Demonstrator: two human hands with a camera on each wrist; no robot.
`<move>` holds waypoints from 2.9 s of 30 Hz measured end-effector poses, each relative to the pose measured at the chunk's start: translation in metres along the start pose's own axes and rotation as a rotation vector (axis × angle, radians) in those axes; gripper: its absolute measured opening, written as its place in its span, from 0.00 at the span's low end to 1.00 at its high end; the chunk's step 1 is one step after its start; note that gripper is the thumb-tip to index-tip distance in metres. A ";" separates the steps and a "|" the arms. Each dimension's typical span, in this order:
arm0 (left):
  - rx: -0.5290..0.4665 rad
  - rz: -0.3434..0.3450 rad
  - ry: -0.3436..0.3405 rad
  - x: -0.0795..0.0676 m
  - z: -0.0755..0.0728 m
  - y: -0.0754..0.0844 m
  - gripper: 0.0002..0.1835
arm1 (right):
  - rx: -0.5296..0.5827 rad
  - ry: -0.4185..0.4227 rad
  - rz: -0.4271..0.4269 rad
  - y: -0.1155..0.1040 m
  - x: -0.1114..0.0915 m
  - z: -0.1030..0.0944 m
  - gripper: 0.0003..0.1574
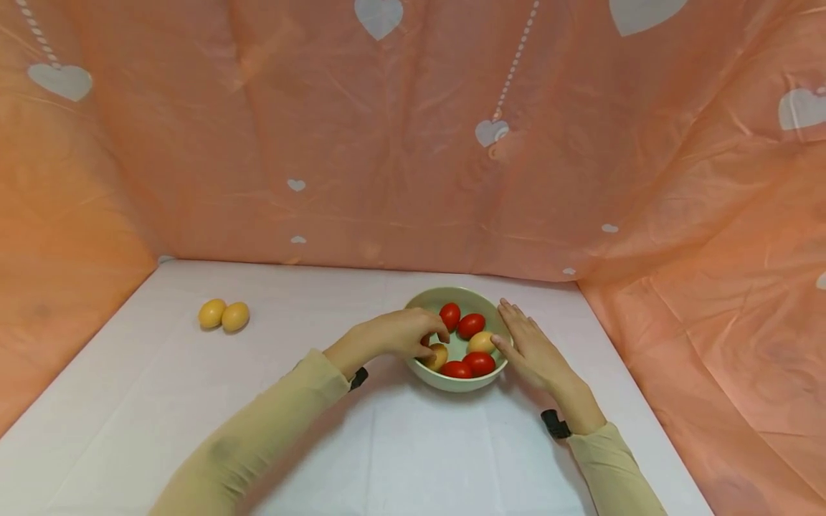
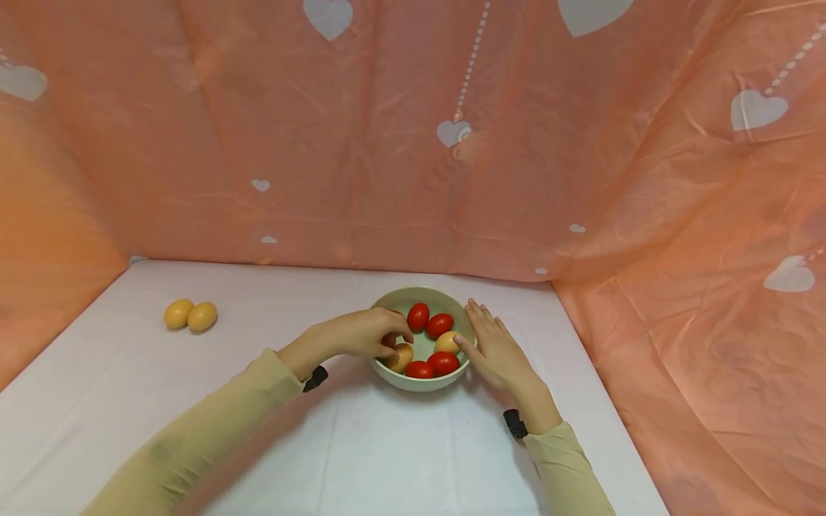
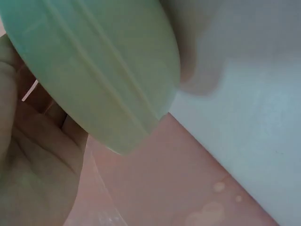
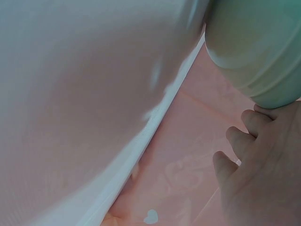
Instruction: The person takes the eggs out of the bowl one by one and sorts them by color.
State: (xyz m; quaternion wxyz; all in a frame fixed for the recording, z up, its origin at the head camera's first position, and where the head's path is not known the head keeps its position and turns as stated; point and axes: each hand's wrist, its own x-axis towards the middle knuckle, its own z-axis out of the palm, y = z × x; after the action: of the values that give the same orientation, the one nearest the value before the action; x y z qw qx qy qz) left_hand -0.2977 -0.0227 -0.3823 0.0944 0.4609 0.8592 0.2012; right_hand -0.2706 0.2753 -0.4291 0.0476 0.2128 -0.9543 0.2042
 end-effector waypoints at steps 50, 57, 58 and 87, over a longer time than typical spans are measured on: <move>-0.049 0.026 0.094 0.006 0.012 -0.013 0.19 | -0.001 0.004 0.005 -0.002 -0.001 0.000 0.46; -0.079 0.018 0.212 -0.002 0.018 -0.014 0.20 | 0.003 0.003 0.009 -0.002 -0.001 0.001 0.47; -0.079 0.015 0.229 -0.003 0.018 -0.014 0.20 | 0.003 0.003 0.009 -0.001 -0.001 0.001 0.47; -0.173 0.096 0.683 -0.044 0.023 -0.028 0.26 | 0.000 0.016 -0.001 -0.002 -0.002 0.002 0.46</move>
State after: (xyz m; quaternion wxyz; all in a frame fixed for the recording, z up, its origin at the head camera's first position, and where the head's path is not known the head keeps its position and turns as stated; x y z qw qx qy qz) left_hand -0.2862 -0.0670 -0.4164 -0.1693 0.3973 0.7982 0.4198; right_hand -0.2681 0.2741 -0.4303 0.0552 0.2118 -0.9538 0.2059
